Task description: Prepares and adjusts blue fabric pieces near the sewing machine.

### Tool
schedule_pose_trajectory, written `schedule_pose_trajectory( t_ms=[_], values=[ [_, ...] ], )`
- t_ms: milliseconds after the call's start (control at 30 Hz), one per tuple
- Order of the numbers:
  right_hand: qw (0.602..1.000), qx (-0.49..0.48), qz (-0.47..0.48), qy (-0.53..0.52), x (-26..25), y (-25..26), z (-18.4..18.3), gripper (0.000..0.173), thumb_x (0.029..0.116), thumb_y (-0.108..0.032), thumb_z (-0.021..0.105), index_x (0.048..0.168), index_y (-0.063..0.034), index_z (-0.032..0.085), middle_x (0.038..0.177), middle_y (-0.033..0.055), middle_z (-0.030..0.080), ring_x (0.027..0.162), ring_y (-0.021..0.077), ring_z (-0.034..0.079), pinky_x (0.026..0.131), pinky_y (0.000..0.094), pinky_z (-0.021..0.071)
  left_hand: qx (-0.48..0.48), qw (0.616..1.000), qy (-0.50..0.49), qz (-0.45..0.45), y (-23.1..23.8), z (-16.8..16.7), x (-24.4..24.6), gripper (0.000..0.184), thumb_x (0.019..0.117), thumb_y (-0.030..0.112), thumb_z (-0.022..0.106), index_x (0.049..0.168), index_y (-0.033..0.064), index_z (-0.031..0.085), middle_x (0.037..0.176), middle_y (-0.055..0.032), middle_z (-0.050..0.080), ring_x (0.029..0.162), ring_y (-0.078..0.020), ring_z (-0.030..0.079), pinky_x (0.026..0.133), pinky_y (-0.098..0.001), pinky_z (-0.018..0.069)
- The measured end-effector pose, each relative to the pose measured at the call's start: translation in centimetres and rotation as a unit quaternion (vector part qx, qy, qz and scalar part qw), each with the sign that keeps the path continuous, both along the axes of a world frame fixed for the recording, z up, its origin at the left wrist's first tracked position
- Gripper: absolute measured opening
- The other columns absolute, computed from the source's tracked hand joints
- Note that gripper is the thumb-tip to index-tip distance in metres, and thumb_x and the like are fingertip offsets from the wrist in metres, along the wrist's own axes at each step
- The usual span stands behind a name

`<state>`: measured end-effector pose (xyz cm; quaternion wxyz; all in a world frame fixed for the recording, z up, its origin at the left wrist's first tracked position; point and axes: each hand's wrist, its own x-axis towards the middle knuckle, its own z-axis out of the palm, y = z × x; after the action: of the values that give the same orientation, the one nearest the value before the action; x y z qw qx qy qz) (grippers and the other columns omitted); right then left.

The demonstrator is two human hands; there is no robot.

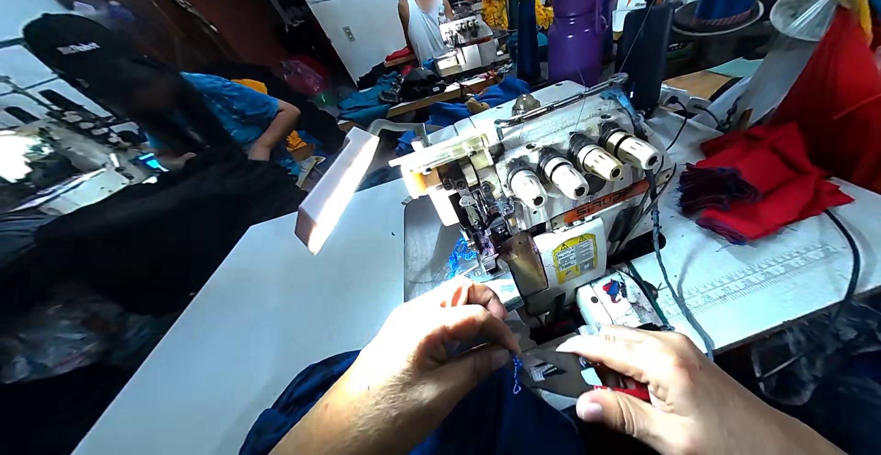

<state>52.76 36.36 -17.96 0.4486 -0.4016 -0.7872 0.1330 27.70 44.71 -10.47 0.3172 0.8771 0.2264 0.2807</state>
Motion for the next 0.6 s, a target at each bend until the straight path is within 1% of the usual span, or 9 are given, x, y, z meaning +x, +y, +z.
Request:
schedule_pose_trajectory(
  t_ms=[67,167,233,333,433,467,533,600],
  values=[
    [1.000,-0.006,-0.009,0.005,-0.4,0.2,0.2,0.045,0.0999,-0.047,0.058,0.109,-0.0062,0.075,0.072,0.0057,0.061,0.059,0.0091,0.051,0.052,0.0193,0.0418,-0.034,0.999,-0.004,0.003,-0.1,0.0,0.0,0.010,0.0919,0.026,0.069,0.091,0.0206,0.078,0.098,0.0109,0.066,0.097,0.0058,0.060,0.081,-0.0087,0.0500],
    [1.000,-0.011,-0.014,0.002,-1.4,0.3,0.8,0.042,0.0986,-0.044,0.060,0.108,-0.0065,0.076,0.072,0.0056,0.061,0.059,0.0108,0.054,0.052,0.0221,0.0440,-0.060,0.998,-0.006,0.015,-0.3,0.1,0.2,0.009,0.0888,0.025,0.071,0.088,0.0211,0.079,0.099,0.0116,0.066,0.096,0.0068,0.060,0.080,-0.0080,0.0500],
    [1.000,-0.009,-0.012,0.001,-1.9,0.5,1.1,0.040,0.0979,-0.043,0.061,0.108,-0.0069,0.076,0.075,0.0064,0.064,0.062,0.0126,0.058,0.054,0.0245,0.0476,-0.053,0.999,-0.001,0.013,-0.4,0.3,0.3,0.009,0.0876,0.026,0.072,0.088,0.0213,0.080,0.099,0.0114,0.066,0.096,0.0078,0.059,0.078,-0.0067,0.0490],
    [1.000,-0.004,0.006,0.004,-2.2,0.7,1.4,0.037,0.0995,-0.041,0.061,0.107,-0.0076,0.075,0.074,0.0062,0.064,0.064,0.0135,0.061,0.055,0.0255,0.0488,-0.027,0.999,0.018,0.002,-0.5,0.6,0.4,0.009,0.0877,0.026,0.071,0.087,0.0224,0.079,0.102,0.0114,0.066,0.098,0.0098,0.058,0.079,-0.0057,0.0480],
    [1.000,0.008,0.021,-0.001,-2.0,0.6,1.5,0.032,0.1026,-0.035,0.058,0.099,-0.0084,0.075,0.071,0.0054,0.062,0.064,0.0146,0.060,0.054,0.0259,0.0468,0.008,1.000,0.022,-0.014,-0.5,0.5,0.6,0.010,0.0894,0.026,0.070,0.087,0.0210,0.078,0.105,0.0093,0.067,0.101,0.0103,0.056,0.082,-0.0056,0.0460],
    [1.000,0.013,0.021,-0.004,-1.9,0.6,1.4,0.032,0.1028,-0.034,0.057,0.097,-0.0079,0.075,0.070,0.0056,0.061,0.063,0.0155,0.060,0.053,0.0268,0.0461,0.015,0.999,0.026,-0.020,-0.6,0.7,0.6,0.010,0.0904,0.025,0.070,0.088,0.0187,0.078,0.106,0.0065,0.067,0.103,0.0094,0.056,0.084,-0.0059,0.0459],
    [1.000,0.013,0.011,-0.012,-1.6,0.4,1.2,0.032,0.1018,-0.034,0.059,0.096,-0.0062,0.074,0.070,0.0070,0.062,0.062,0.0172,0.061,0.052,0.0292,0.0471,0.012,0.999,0.044,-0.018,-1.1,1.3,0.9,0.012,0.0914,0.018,0.069,0.091,0.0101,0.078,0.109,-0.0032,0.068,0.106,0.0034,0.056,0.088,-0.0105,0.0447],
    [1.000,0.005,-0.016,-0.026,-1.2,0.1,1.1,0.034,0.0973,-0.036,0.064,0.102,-0.0046,0.075,0.073,0.0088,0.063,0.061,0.0193,0.061,0.051,0.0320,0.0480,0.009,0.998,0.062,-0.010,-1.6,1.9,1.1,0.014,0.0938,0.013,0.067,0.094,0.0033,0.078,0.109,-0.0109,0.068,0.108,-0.0028,0.057,0.091,-0.0152,0.0447]
  ],
)
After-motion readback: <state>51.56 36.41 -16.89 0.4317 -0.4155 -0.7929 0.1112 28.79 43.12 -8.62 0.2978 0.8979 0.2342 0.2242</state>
